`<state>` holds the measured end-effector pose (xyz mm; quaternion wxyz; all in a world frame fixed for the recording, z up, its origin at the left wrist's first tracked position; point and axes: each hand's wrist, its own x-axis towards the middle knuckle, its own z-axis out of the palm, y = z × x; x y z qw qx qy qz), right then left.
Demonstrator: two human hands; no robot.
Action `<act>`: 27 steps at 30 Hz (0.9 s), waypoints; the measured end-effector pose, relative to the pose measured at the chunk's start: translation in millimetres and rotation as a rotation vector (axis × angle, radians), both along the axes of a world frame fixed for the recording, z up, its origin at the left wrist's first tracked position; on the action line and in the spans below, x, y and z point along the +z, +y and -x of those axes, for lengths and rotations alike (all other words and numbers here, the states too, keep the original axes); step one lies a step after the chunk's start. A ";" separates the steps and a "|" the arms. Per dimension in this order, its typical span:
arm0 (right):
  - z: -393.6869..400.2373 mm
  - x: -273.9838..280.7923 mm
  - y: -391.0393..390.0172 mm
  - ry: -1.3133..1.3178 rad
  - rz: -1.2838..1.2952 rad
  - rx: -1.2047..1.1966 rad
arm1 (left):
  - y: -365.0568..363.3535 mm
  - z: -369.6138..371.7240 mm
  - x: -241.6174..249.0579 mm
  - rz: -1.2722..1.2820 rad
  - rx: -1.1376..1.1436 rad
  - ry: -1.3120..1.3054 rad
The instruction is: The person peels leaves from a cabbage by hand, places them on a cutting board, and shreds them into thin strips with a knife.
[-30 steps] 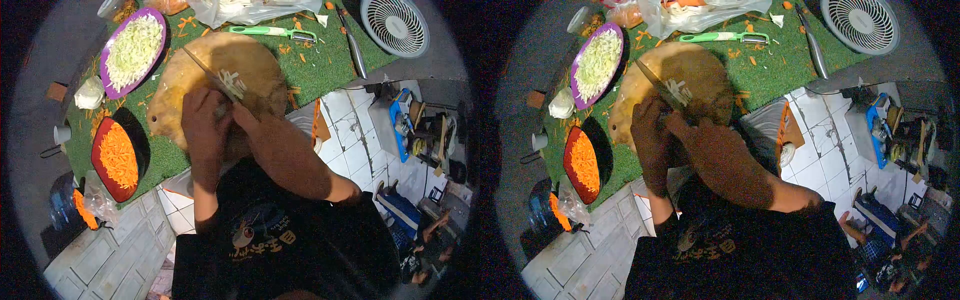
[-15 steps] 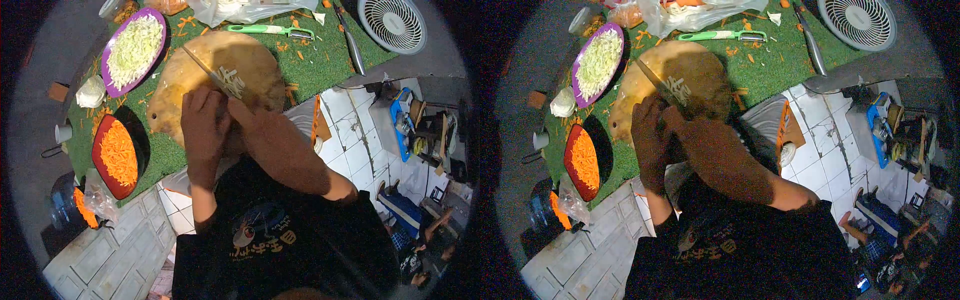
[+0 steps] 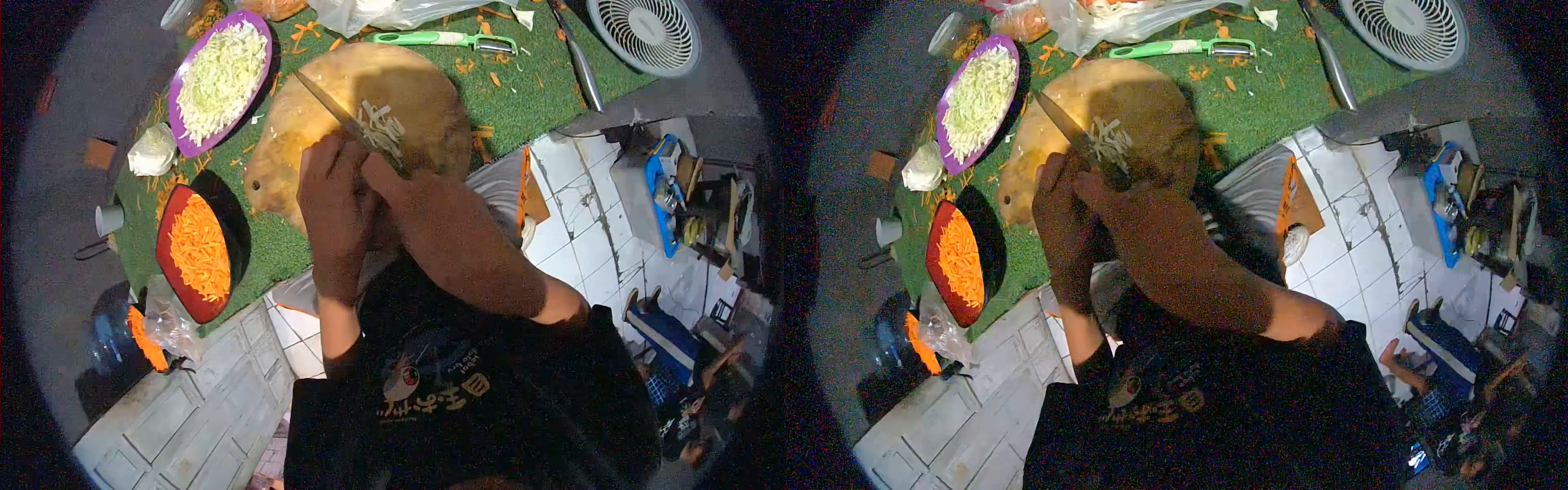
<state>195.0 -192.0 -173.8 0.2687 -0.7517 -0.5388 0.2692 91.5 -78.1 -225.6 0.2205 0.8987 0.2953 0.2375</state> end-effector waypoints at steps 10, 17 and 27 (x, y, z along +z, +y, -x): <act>2.3 13.9 -14.5 -0.003 0.068 0.003 | -3.6 -3.4 5.8 0.022 0.013 -0.033; 4.3 -3.3 -3.1 0.009 -0.103 -0.012 | -3.9 -2.0 5.8 0.041 -0.008 -0.114; 5.1 6.7 -14.9 0.003 -0.097 -0.004 | -6.3 0.9 5.2 0.119 -0.005 -0.160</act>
